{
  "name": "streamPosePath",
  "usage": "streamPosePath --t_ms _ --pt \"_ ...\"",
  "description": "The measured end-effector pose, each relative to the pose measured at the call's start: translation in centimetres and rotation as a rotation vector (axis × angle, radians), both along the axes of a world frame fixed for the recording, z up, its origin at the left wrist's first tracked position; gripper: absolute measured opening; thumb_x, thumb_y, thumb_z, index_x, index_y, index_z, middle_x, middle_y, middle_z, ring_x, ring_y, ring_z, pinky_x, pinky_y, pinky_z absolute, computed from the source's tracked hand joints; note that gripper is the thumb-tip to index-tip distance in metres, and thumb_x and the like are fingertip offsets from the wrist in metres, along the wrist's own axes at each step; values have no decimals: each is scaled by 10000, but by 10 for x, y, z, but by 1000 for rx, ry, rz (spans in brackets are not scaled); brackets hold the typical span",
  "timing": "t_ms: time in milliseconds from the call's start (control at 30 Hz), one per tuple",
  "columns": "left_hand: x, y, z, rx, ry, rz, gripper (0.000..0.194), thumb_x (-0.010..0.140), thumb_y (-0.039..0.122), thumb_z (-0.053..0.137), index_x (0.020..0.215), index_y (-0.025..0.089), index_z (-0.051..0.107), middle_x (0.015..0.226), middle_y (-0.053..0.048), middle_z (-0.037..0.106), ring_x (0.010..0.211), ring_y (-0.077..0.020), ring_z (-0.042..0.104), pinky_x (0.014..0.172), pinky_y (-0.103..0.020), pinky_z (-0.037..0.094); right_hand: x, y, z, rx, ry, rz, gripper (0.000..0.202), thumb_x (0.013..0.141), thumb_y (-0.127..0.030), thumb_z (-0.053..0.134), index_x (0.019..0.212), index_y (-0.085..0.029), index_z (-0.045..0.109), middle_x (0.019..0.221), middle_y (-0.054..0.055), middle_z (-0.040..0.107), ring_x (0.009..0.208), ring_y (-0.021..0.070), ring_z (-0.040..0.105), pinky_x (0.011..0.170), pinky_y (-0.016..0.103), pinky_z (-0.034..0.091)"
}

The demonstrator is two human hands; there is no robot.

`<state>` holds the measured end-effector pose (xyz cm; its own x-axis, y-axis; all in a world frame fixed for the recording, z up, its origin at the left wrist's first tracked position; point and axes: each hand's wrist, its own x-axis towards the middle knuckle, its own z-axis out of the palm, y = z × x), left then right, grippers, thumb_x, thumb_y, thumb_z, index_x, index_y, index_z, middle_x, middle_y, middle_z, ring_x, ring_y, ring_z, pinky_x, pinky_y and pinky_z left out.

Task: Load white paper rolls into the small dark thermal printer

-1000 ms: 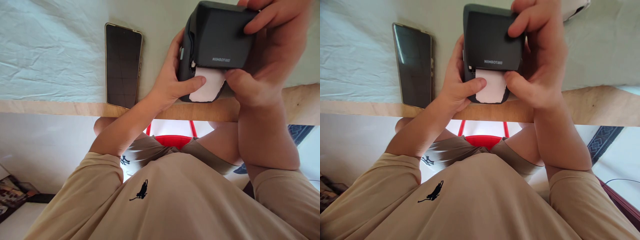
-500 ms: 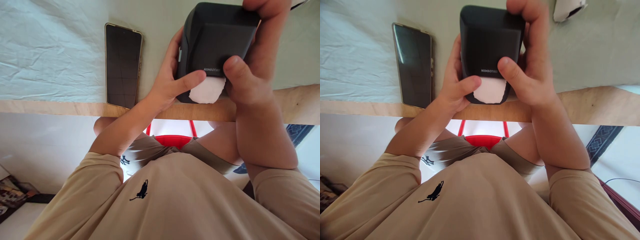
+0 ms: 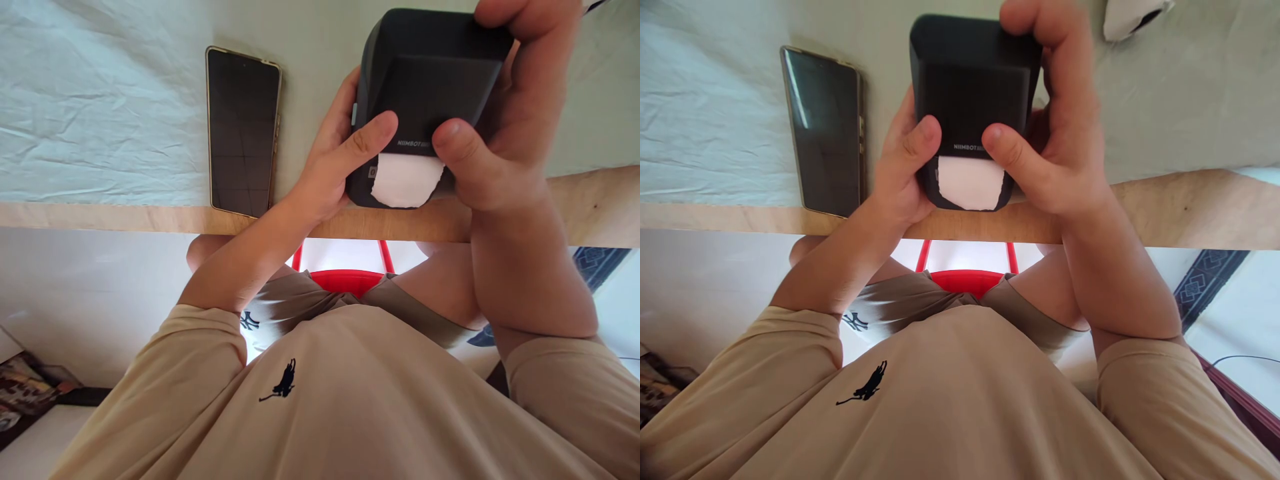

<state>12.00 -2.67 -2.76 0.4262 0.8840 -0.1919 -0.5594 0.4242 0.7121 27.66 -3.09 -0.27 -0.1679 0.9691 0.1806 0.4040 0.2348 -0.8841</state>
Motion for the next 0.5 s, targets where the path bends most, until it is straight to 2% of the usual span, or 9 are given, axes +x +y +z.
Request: streamPosePath --t_ms 200,400,467,500 --pt "-1 -2 3 -48 -13 4 216 750 341 553 963 334 517 991 45 663 1004 -197 623 677 -266 509 0 0 1 6 -16 20 553 703 -446 503 1187 -192 417 1194 21 397 1144 126 429 1062 306 412" --pt "1 -1 6 -16 14 15 195 756 336 552 950 316 549 1048 50 664 1035 -183 625 705 -246 541 -2 1 -1 41 -33 -15 531 722 -454 469 1160 -156 423 1155 52 395 1117 129 418 1042 325 410" --pt "3 -1 9 -13 54 9 201 818 370 442 958 289 562 1089 56 650 1116 -183 591 767 -253 560 -2 0 -1 22 -44 -19 530 736 -484 436 1158 -163 413 1155 54 386 1105 124 412 1033 315 417" --pt "4 0 11 -23 83 5 272 855 385 346 971 277 568 1100 64 643 1165 -182 562 807 -267 563 -2 0 -1 -3 -51 -10 546 740 -507 418 1168 -170 398 1171 53 377 1112 126 409 1040 311 416"
